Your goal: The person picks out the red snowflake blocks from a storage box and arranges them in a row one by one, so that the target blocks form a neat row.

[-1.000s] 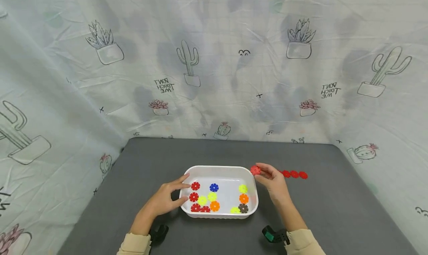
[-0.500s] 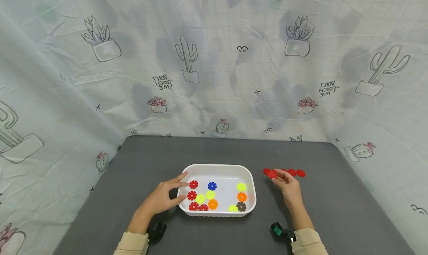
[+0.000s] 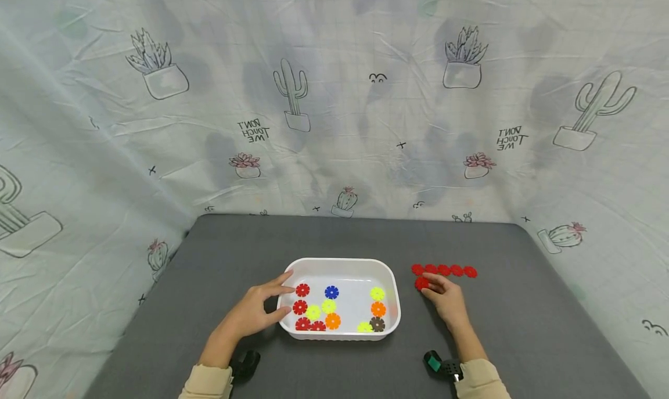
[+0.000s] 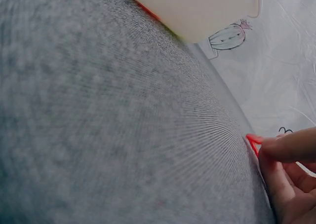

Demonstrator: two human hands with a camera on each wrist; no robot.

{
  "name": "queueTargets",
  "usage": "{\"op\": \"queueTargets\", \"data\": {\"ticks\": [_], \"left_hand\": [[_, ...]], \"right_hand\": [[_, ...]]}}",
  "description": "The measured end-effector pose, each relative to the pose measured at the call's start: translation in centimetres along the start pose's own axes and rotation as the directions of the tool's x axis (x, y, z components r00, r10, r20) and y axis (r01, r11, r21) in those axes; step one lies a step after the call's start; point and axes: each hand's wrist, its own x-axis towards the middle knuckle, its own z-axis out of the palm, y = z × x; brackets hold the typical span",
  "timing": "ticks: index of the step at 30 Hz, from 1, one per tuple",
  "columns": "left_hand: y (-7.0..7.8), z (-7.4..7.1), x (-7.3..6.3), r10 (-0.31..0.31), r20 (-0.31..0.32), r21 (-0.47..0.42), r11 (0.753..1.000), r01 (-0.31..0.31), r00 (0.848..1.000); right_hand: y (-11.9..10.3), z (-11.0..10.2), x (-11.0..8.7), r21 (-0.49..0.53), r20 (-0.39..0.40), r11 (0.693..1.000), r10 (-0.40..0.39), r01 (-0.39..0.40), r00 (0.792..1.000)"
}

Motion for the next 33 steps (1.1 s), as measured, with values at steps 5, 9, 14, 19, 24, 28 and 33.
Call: {"op": "queueTargets", "data": {"ticks": [5,9,14,19,24,28,33], "left_hand": [[0.1,0.0,0.0,-0.013,0.006,-0.002,1.0,0.013,1.0],[0.1,0.0,0.0,-0.016,0.007,-0.002,1.0,0.016,1.0],[0.0,0.1,0.1,-0.006,-0.002,0.005,1.0,0.006,1.0],[-0.1,0.1,0.1,0.002,-0.005,0.009,1.0,-0.002,1.0],[-0.1,0.1,0.0,0.015,-0.005,0.011,1.0,-0.015,1.0],[-0.2,0.0,0.0,0.025,-0.006,0.011,1.0,-0.025,1.0],[-0.1,0.0,0.0,0.033,-0.014,0.013,0.999,-0.033,0.999]], "right_hand": [[0.1,0.0,-0.1,-0.112,-0.022,0.992,-0.055,0.052,0.998],[0.0,0.0,-0.3,-0.139,-0.039,0.988,-0.078,0.072,0.996],[-0.2,0.1,-0.4,-0.141,-0.048,0.985,-0.106,0.098,0.993],[-0.2,0.1,-0.3,-0.128,-0.059,0.987,-0.107,0.098,0.993],[-0.6,0.0,-0.4,-0.079,-0.044,0.993,-0.089,0.085,0.995],[-1.4,-0.1,-0.5,-0.077,-0.013,0.992,-0.106,0.104,0.994],[-3.1,0.0,-0.5,-0.045,0.019,0.988,-0.148,0.149,0.989]]}}
